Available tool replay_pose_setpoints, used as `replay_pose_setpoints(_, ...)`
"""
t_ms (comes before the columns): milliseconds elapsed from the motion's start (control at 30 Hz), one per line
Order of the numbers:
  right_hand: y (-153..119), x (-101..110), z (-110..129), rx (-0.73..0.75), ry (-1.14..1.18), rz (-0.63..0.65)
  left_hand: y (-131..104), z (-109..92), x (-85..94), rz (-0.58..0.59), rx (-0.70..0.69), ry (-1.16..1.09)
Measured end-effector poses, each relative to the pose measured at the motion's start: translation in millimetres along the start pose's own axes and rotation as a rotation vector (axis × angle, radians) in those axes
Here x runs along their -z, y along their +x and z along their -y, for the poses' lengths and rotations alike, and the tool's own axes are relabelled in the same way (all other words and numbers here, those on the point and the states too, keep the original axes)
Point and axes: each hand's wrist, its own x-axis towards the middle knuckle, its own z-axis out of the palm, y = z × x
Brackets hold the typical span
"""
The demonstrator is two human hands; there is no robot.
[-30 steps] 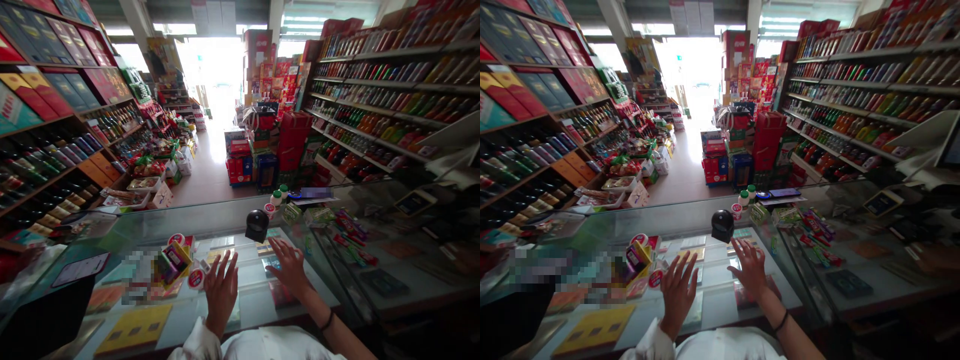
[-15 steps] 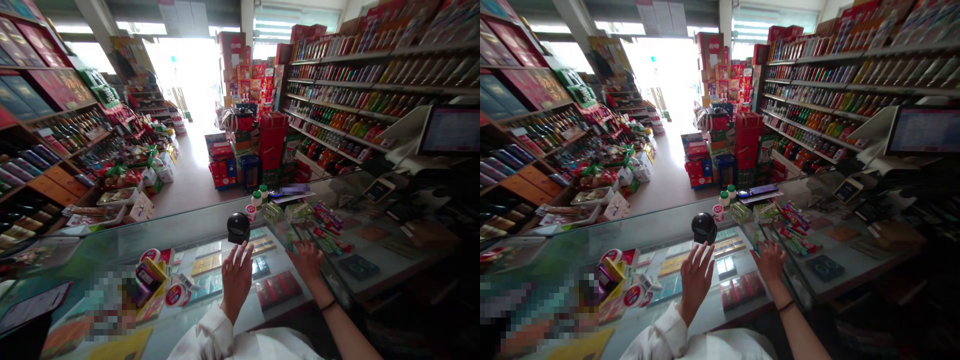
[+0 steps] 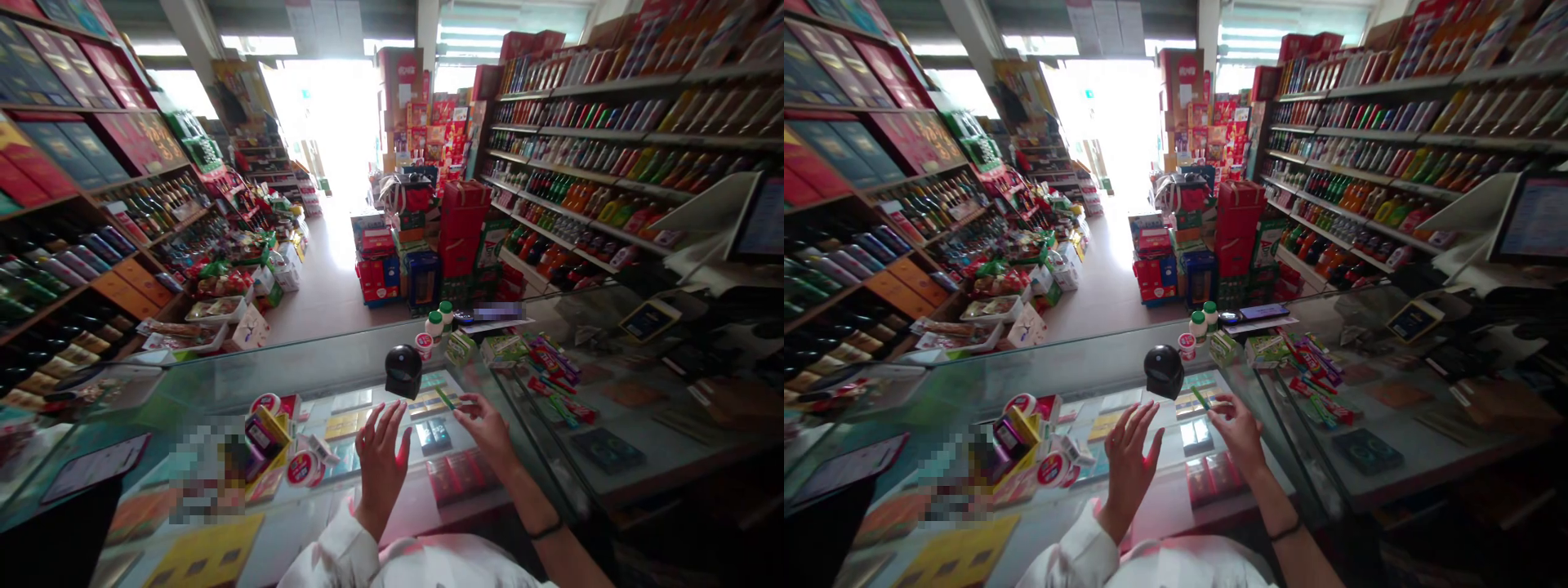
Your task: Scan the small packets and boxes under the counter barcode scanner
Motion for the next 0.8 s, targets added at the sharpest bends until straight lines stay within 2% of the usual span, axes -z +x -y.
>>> replay_pose_setpoints(100,-9.2,-2.6,27.8,-0.01,0.309,0.229,3.1,5.9,8.4,-0.007,-0.011,-0.02)
replay_pose_setpoints(200,-15.7,-4.3,49.4,-0.018,0.426,0.391,8.7,9.5,17.3,-0.004,-0.047,-0.045)
replay_pose_setpoints(300,-19.5,-6.2,61.9,-0.028,0.483,0.493,14.8,10.5,26.2,-0.017,-0.072,-0.079)
replay_pose_setpoints(433,-21.9,-8.8,68.1,-0.02,0.51,0.527,20.6,11.6,36.3,-0.017,-0.056,-0.131)
replay_pose_setpoints(600,-21.7,-11.0,66.7,0.004,0.538,0.539,24.9,14.7,43.2,0.047,0.017,-0.216)
replay_pose_setpoints(800,-24.3,-6.1,64.5,0.182,0.391,0.386,26.5,14.9,42.3,0.144,0.085,-0.25)
